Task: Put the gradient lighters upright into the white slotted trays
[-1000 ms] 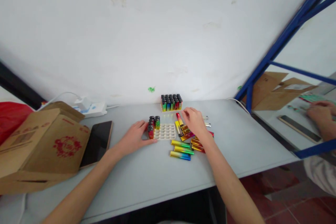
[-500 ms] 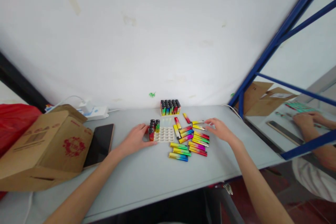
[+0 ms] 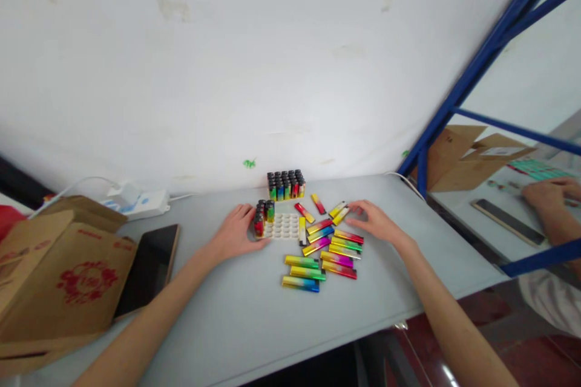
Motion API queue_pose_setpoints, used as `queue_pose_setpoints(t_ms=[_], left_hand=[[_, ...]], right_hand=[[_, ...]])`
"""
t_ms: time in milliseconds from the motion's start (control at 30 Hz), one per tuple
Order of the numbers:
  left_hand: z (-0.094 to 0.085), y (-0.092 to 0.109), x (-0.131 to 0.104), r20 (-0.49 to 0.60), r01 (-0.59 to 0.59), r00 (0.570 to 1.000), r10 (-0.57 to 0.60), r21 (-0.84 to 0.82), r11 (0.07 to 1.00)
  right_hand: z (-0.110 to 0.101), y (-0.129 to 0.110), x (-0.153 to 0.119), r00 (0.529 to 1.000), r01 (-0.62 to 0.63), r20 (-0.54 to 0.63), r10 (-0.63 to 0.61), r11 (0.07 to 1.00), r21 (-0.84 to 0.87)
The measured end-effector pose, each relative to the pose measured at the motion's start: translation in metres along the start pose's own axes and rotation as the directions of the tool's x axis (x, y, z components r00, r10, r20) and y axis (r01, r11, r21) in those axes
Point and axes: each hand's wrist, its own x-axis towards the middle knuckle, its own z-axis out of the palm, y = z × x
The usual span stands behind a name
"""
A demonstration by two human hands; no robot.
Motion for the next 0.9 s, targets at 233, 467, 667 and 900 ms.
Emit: queue_pose_setpoints(t_ms=[233, 467, 667, 900], left_hand=[[0.003, -0.007, -0.002, -0.016, 0.005, 1.000, -0.005, -0.014, 1.000], [-0.004, -0.009, -0.002, 0.020, -0.030, 0.999, 0.031, -0.031, 0.999], [-0.003, -0.009, -0.004, 0.036, -0.037, 0.999, 0.037, -0.004, 0.999], [-0.002, 0.000, -0.010, 0.020, -0.011, 1.000, 0.011, 0.007, 1.000]], right_hand=[[0.016, -0.009, 0.004, 0.996, -0.067, -0.050, 0.072, 0.994, 0.083], [0.027, -0.021, -0.009, 0.991, -0.079, -0.113, 0.068, 0.992, -0.096], [0.034, -0.021, -0.013, 0.983, -0.089, -0.160, 0.086, 0.996, -0.011], [0.025, -0.013, -0.005, 0.908, -0.156, -0.304, 0.287, 0.907, 0.391]])
